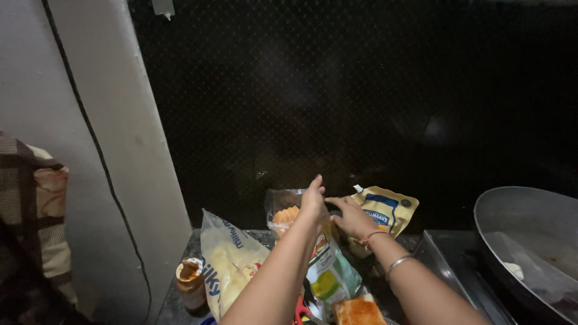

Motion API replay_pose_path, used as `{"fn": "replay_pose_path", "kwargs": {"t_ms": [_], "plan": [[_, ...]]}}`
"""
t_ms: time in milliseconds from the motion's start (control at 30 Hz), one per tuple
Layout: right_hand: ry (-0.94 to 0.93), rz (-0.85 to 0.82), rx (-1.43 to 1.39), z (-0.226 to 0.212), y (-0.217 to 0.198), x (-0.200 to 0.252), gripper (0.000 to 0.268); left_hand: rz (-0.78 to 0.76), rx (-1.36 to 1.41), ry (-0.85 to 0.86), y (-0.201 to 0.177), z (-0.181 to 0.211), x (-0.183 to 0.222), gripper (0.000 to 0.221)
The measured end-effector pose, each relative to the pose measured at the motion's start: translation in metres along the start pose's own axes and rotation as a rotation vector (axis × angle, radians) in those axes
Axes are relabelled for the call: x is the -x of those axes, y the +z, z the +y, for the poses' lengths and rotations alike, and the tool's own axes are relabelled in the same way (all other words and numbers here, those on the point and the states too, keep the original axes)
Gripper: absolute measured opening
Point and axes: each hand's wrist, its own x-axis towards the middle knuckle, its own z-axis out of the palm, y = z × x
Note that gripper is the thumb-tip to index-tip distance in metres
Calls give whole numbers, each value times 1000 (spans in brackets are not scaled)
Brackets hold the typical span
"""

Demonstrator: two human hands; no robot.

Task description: Assembling and seasoning bread slices with cheese and sauce on a baking tray.

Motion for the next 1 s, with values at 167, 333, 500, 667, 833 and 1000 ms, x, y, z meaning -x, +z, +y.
{"fn": "replay_pose_path", "kwargs": {"t_ms": [167, 333, 500, 667, 833, 1000], "plan": [[-77, -103, 284, 29, 28, -16, 52, 35, -61, -55, 6, 12, 27, 83], [-99, -168, 450, 19, 30, -10, 51, 27, -24, -96, 10, 30, 67, 84], [-81, -107, 443, -7, 3, 14, 43, 16, -146, -9, 1, 12, 46, 79], [-60, 256, 211, -38, -55, 60, 49, -90, -242, 233, 11, 16, 122, 72], [130, 299, -50, -87, -107, 153, 59, -208, -624, 434, 26, 22, 253, 72], [208, 175, -192, -96, -91, 227, 58, -343, -1037, 667, -2, -10, 333, 67]]}}
